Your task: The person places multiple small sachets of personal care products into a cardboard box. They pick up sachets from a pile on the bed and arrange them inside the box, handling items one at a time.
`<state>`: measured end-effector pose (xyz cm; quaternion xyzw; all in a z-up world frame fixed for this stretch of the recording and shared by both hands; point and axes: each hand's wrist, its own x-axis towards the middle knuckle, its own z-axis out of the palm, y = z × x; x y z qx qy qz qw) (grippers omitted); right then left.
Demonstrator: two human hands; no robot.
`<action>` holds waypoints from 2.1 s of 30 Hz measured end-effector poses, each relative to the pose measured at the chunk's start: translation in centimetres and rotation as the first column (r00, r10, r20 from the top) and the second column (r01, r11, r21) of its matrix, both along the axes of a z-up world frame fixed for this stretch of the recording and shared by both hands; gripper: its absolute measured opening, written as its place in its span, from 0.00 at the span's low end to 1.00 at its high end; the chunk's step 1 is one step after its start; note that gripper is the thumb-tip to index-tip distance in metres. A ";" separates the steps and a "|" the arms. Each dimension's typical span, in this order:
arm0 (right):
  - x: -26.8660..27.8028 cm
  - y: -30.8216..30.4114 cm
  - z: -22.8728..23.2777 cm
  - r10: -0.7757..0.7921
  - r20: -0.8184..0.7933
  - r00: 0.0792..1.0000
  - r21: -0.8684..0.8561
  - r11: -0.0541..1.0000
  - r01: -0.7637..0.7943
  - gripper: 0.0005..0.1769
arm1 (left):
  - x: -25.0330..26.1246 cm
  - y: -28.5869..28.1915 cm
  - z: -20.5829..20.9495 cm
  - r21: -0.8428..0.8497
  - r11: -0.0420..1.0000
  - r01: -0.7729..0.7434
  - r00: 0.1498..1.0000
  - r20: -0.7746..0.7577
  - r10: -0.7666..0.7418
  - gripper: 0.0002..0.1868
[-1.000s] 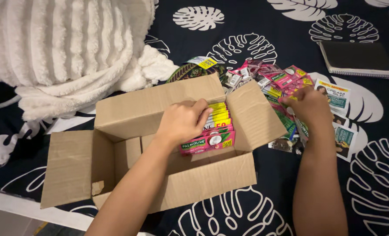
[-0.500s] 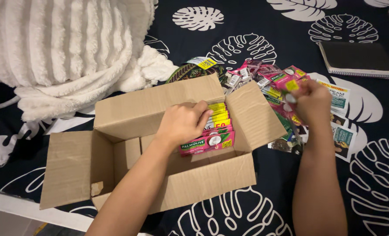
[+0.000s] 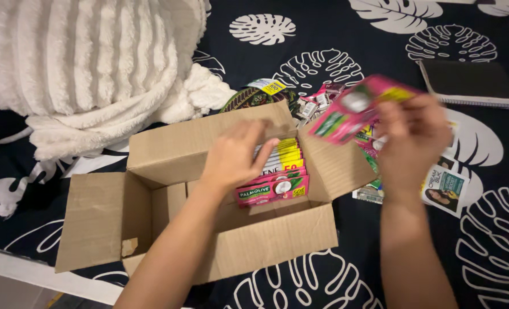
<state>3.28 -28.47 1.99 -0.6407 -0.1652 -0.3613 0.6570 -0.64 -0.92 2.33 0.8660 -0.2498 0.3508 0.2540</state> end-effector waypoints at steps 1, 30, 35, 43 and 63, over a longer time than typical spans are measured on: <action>-0.5 0.8 0.0 0.000 -0.027 1.000 -0.059 0.998 -0.002 0.08 | -0.4 0.0 1.0 -0.023 0.999 0.040 0.998 0.055 -0.039 0.18; -1.4 4.1 0.6 0.173 -0.113 0.978 -0.880 0.440 -0.179 0.11 | -2.1 3.2 -0.2 -0.131 0.986 0.104 0.918 -0.368 -0.146 0.11; -2.1 4.8 0.2 0.098 -0.206 0.974 -0.895 0.384 -0.228 0.09 | -2.4 3.8 -0.2 -0.054 0.995 0.087 0.808 -0.581 -0.102 0.07; -2.4 6.3 -0.3 0.189 -0.236 0.953 -0.931 0.238 -0.278 0.04 | -2.4 3.2 -1.2 0.224 0.950 0.217 0.782 -0.622 -0.032 0.09; -2.7 8.3 -2.9 0.094 -0.051 0.994 -0.985 0.161 -0.065 0.05 | -1.5 0.9 -4.3 0.535 0.823 0.191 0.896 -0.438 0.077 0.30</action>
